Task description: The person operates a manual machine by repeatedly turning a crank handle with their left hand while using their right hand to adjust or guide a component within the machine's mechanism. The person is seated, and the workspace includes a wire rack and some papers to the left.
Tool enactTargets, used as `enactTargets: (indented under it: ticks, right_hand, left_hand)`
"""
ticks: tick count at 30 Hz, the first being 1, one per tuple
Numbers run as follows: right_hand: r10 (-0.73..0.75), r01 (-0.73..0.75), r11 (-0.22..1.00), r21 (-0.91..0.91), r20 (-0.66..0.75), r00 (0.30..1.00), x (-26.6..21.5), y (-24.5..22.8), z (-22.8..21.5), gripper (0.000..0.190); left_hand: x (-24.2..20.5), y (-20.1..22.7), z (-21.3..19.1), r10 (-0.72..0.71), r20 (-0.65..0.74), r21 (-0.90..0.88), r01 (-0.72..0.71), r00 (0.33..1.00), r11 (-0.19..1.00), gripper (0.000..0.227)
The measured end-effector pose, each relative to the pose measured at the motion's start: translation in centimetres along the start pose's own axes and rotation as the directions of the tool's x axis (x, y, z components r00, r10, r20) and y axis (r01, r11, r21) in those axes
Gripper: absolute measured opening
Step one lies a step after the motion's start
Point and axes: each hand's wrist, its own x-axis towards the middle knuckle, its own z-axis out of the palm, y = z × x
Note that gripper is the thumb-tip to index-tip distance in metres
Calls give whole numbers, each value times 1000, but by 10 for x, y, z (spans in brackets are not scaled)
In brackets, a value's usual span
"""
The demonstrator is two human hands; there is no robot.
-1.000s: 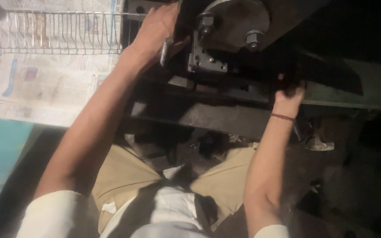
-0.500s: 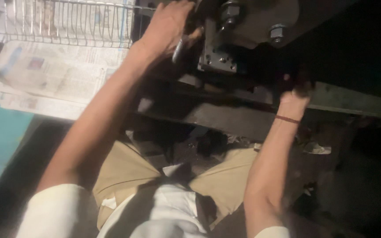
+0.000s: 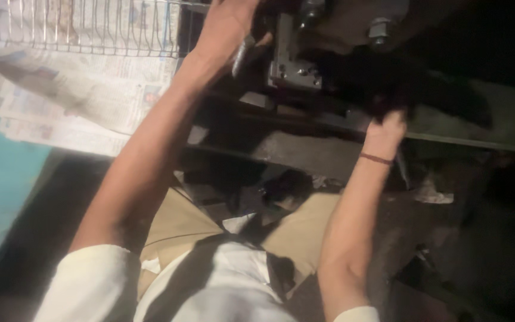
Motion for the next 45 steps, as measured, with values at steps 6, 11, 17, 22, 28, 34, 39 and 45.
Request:
enactTargets:
  ticks: [6,11,17,22,28,34,39,45]
  right_hand:
    - [-2,-1,1000,23,121,993,33,21,-35,32]
    - [-2,-2,996,87,42,999,35,17,-32,27]
    - [0,-3,998,57,42,999,27,13,-25,27]
    - [24,-25,999,24,50,998,41,16,-36,37]
    - [-2,-9,990,138,78,997,29,14,-34,40]
    - [86,-52,979,198,-168,982,24,12,-34,39]
    - [-75,72,996,57,54,996,28,17,-42,36]
    - [4,-1,991,134,-26,1000,18,0,-28,41]
  left_hand:
    - [0,-9,7,16,13,41,-16,1000,999,46]
    - [0,-9,10,-177,171,-6,180,969,984,32]
    - [2,1,-2,12,3,-21,-12,1000,1000,33]
    - [7,10,-9,-287,232,-122,320,930,940,21]
    - [-1,-6,6,-36,9,-51,37,999,998,33]
    - [-2,-15,19,-83,55,39,81,995,996,39]
    - [-4,-9,11,-21,-1,5,21,1000,1000,38]
    - [5,1,-2,-67,61,-42,70,996,997,32]
